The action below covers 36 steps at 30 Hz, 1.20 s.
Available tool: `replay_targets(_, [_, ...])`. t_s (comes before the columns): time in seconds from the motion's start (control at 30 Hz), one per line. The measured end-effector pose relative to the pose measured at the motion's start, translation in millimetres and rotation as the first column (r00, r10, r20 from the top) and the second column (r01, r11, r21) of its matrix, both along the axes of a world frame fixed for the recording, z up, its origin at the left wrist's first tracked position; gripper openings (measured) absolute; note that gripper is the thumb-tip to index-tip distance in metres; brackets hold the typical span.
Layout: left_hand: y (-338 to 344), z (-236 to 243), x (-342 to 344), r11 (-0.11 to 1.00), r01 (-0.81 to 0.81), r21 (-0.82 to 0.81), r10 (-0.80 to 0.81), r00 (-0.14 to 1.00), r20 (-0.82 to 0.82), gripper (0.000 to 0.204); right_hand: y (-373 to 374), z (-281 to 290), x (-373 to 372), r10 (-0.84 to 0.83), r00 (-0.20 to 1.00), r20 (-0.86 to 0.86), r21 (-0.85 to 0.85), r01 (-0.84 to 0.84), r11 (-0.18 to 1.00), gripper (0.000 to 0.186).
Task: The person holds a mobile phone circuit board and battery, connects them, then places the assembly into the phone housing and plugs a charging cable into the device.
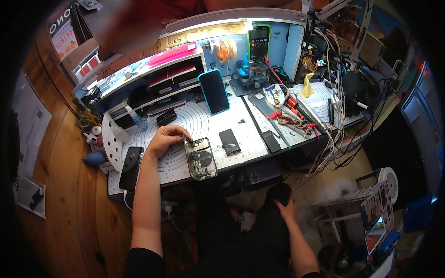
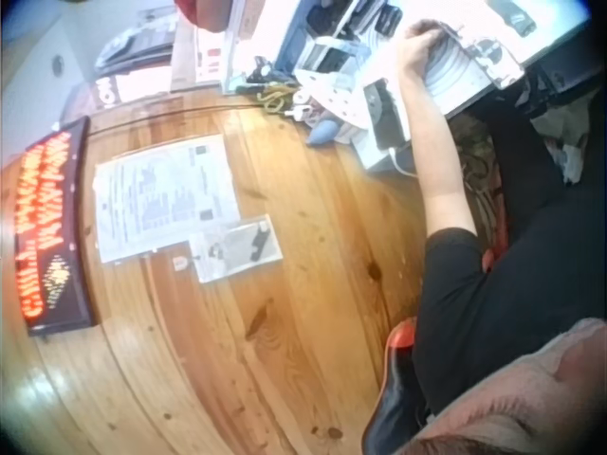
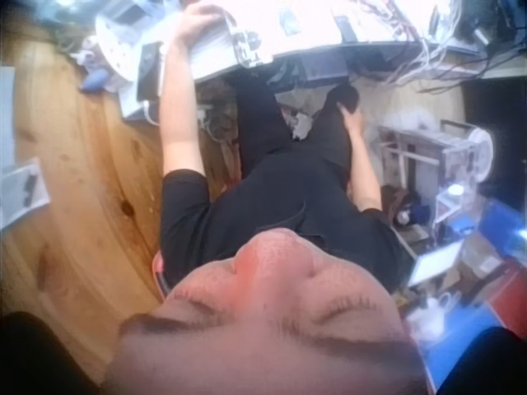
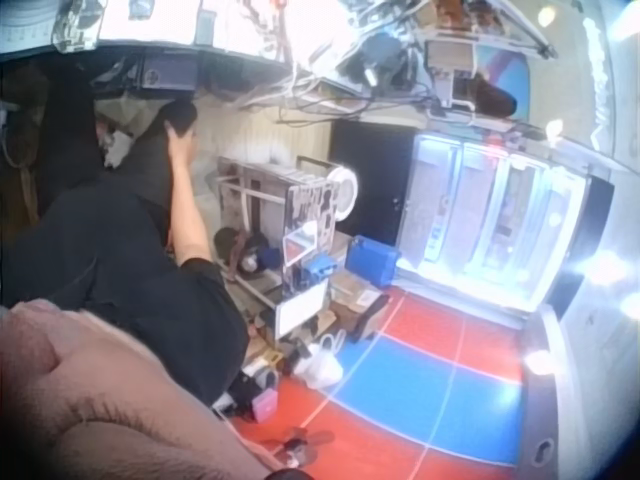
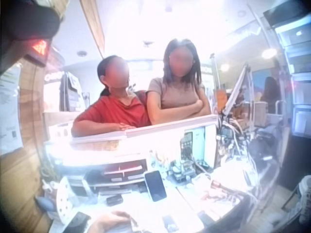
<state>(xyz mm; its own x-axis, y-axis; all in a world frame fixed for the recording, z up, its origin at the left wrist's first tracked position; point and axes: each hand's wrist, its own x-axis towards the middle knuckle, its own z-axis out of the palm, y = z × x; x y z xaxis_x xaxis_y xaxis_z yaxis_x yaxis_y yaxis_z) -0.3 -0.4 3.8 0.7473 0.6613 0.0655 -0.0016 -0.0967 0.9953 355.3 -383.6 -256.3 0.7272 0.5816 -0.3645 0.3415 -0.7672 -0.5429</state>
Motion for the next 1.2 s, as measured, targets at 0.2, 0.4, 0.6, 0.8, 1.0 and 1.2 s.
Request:
replay_targets(0.2, [0.3,-2.3,-1.4,1.0,0.002,0.019,-0.002,1.0,0.003,0.021,-0.4,6.2,-3.0,-0.016,1.0,-0.004,-0.027,0.016,1.0,0.111])
replay_targets(0.4, [-0.4,-0.8,0.9,1.0,-0.007,-0.024,0.007,1.0,0.003,0.022,-2.4,2.6,-2.1,-0.021,1.0,-0.014,-0.011,0.021,1.0,0.111])
replay_targets(0.6, [0.4,-2.8,-1.4,1.0,0.001,-0.015,-0.001,1.0,0.016,0.022,-3.1,3.7,-3.1,-0.036,0.999,-0.04,0.011,0.036,0.999,0.113])
replay_targets(0.8, [-0.6,1.1,0.4,0.999,0.013,-0.037,-0.013,1.0,0.015,0.021,-4.5,-1.4,-1.3,-0.046,0.997,-0.056,0.027,0.047,0.999,0.115])
replay_targets(1.0, [-1.3,-0.8,-1.3,0.999,0.003,-0.034,-0.002,1.0,0.027,0.025,-1.6,14.4,-3.9,-0.031,0.999,-0.041,-0.015,0.031,0.999,0.114])
replay_targets(1.2, [-3.7,1.7,-1.0,0.999,0.007,-0.042,-0.006,1.0,0.03,0.024,-2.2,14.4,-2.3,-0.018,0.999,-0.03,-0.015,0.018,1.0,0.114])
